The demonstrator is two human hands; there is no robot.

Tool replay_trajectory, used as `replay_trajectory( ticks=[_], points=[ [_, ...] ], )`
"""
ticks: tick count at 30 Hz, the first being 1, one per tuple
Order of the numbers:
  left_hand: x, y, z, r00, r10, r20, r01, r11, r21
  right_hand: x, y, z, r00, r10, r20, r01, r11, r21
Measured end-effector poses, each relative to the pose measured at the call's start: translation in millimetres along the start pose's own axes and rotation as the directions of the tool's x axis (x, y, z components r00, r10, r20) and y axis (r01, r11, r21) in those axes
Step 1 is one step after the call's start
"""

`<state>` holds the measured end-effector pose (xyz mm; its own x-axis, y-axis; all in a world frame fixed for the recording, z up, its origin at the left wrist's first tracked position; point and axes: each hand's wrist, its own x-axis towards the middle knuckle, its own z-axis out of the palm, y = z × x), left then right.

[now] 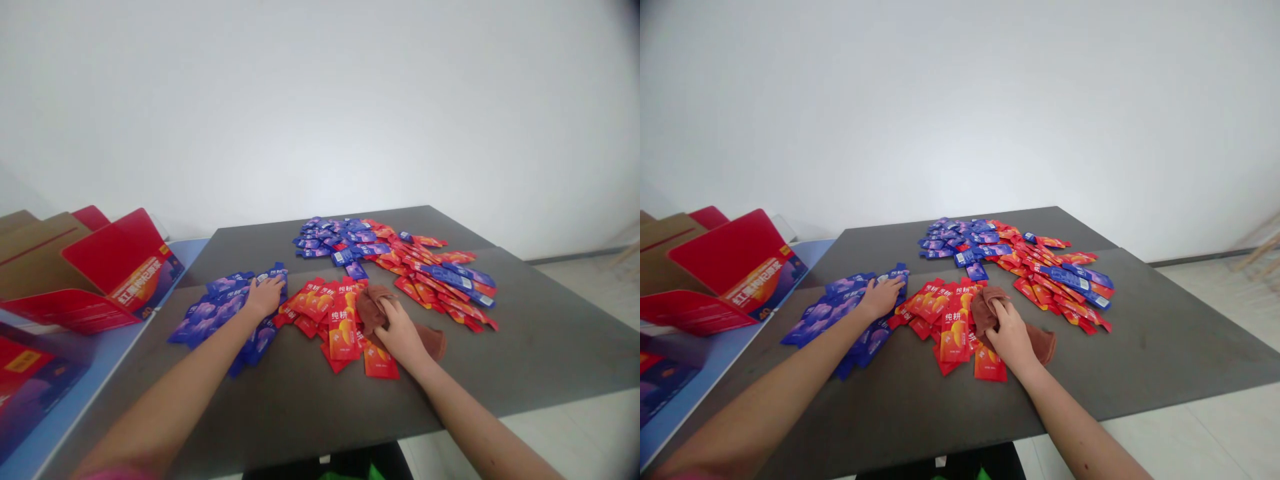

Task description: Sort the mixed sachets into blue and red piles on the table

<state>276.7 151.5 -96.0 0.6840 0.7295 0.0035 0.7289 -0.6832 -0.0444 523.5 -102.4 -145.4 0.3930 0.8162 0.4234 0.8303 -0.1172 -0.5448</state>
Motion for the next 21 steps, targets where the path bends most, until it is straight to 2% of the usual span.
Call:
replay_trajectory(
  ticks=[2,5,7,10,14,17,21],
  points=[
    [2.7,-2.7,-2.6,1.000,-0.013,-0.015,0.013,1.000,0.008,-0.3,-0.1,-0.1,1.000,0.001,-0.004,-0.001,1.000,0.004],
    [-6.7,10.3,-6.3,0.999,0.015,-0.051,-0.015,1.000,0.001,-0.6,-1.1,-0.7,1.000,0.012,-0.007,-0.012,1.000,0.007],
    [-20.7,27.5,-5.0,0.997,0.058,-0.049,-0.059,0.998,-0.015,-0.6,-2.0,-1.3,1.000,0.028,-0.004,-0.028,1.000,0.007],
    [-45.9,58.6,3.3,0.992,0.127,0.014,-0.125,0.988,-0.093,-0.5,-3.3,-1.5,0.999,0.053,-0.007,-0.053,0.999,0.008],
    [-68.4,96.1,13.7,0.986,0.166,0.021,-0.157,0.962,-0.224,-0.5,-3.9,0.5,0.994,0.096,-0.053,-0.095,0.995,0.007],
    [-71.3,113.8,13.7,0.989,0.148,0.027,-0.136,0.958,-0.253,0.1,-2.6,1.2,0.982,0.144,-0.122,-0.137,0.989,0.060],
    [-66.8,118.9,6.0,0.991,0.129,0.033,-0.117,0.962,-0.245,1.5,5.7,-9.4,0.943,0.222,-0.246,-0.198,0.973,0.118]
  ],
)
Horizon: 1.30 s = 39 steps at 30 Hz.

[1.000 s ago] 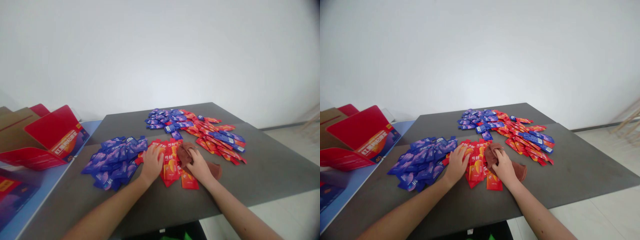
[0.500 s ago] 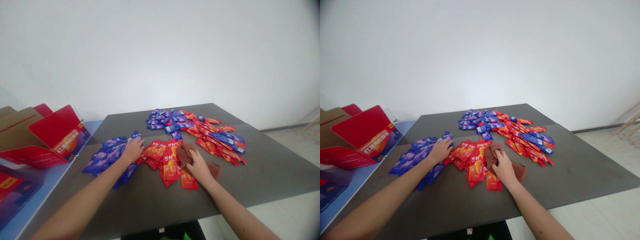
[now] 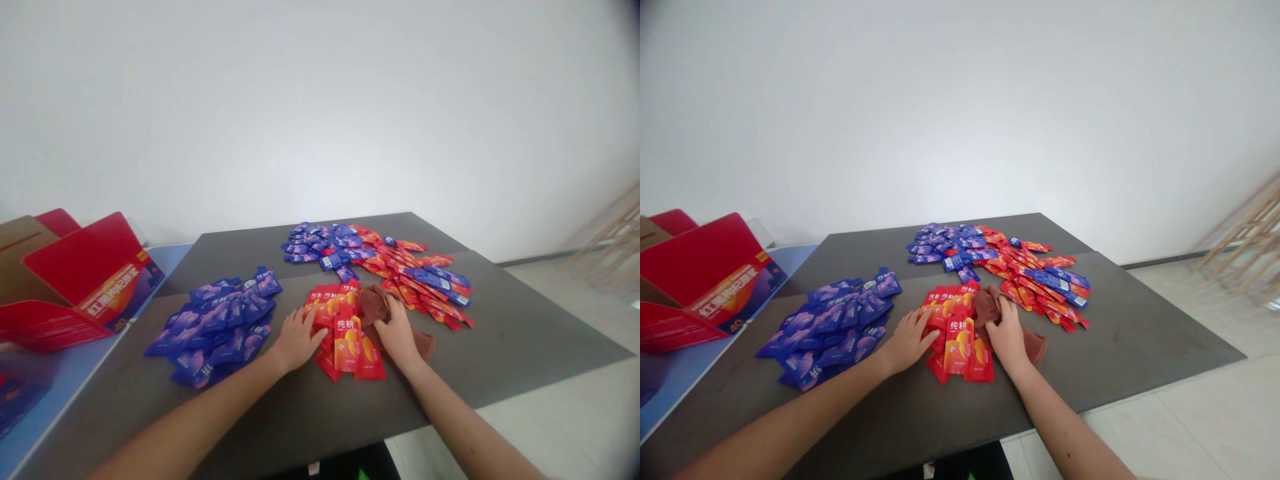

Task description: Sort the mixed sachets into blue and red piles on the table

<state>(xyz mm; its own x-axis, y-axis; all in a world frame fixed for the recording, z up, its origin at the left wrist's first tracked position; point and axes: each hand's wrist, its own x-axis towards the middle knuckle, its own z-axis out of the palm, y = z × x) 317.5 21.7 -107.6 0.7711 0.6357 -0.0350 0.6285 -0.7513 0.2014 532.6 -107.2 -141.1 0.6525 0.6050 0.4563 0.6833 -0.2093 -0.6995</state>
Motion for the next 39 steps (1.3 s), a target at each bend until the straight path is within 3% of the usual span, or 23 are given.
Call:
replay_trajectory(
  ticks=[3,6,11,15,18,22,25,28,33,36,39],
  points=[
    [7.9,-4.5,-12.4,1.000,-0.018,-0.024,0.018,1.000,0.014,5.7,10.0,-15.1,0.988,0.066,-0.141,-0.058,0.996,0.063],
    [31.2,-10.7,-29.9,0.992,-0.005,-0.124,0.007,1.000,0.021,8.2,20.3,-25.1,0.961,0.144,-0.236,-0.108,0.981,0.160],
    [116.5,-14.9,-54.4,0.979,0.016,-0.205,-0.028,0.998,-0.059,4.6,25.6,-20.4,0.948,0.241,-0.206,-0.187,0.950,0.250],
    [188.2,-5.9,-51.4,0.986,0.032,-0.163,-0.040,0.998,-0.050,0.0,25.1,-13.4,0.953,0.238,-0.187,-0.205,0.962,0.181],
    [216.1,8.7,-35.1,0.994,0.030,-0.108,-0.034,0.999,-0.029,-3.1,27.2,-10.3,0.957,0.226,-0.182,-0.194,0.965,0.178],
    [221.0,26.3,-11.3,0.997,0.048,-0.066,-0.047,0.999,0.006,-6.7,29.2,-7.4,0.957,0.242,-0.158,-0.215,0.962,0.169],
    [215.2,25.0,-5.7,0.997,0.058,-0.059,-0.056,0.998,0.026,-8.8,28.0,-6.9,0.960,0.251,-0.128,-0.232,0.962,0.144],
    [208.0,6.1,-12.5,0.999,0.027,-0.035,-0.025,0.999,0.043,-10.9,27.8,-7.1,0.969,0.225,-0.101,-0.212,0.969,0.127],
    [203.3,-34.4,-36.7,0.991,-0.132,-0.031,0.135,0.985,0.108,-12.6,31.9,-4.9,0.966,0.231,-0.119,-0.218,0.969,0.118],
    [215.6,-35.8,-46.7,0.988,-0.132,-0.074,0.142,0.980,0.142,-11.0,31.7,-4.2,0.963,0.226,-0.145,-0.207,0.970,0.130],
    [234.5,-19.2,-44.1,0.995,-0.039,-0.095,0.055,0.985,0.165,-8.9,29.9,-5.0,0.958,0.240,-0.159,-0.220,0.967,0.131]
  ],
)
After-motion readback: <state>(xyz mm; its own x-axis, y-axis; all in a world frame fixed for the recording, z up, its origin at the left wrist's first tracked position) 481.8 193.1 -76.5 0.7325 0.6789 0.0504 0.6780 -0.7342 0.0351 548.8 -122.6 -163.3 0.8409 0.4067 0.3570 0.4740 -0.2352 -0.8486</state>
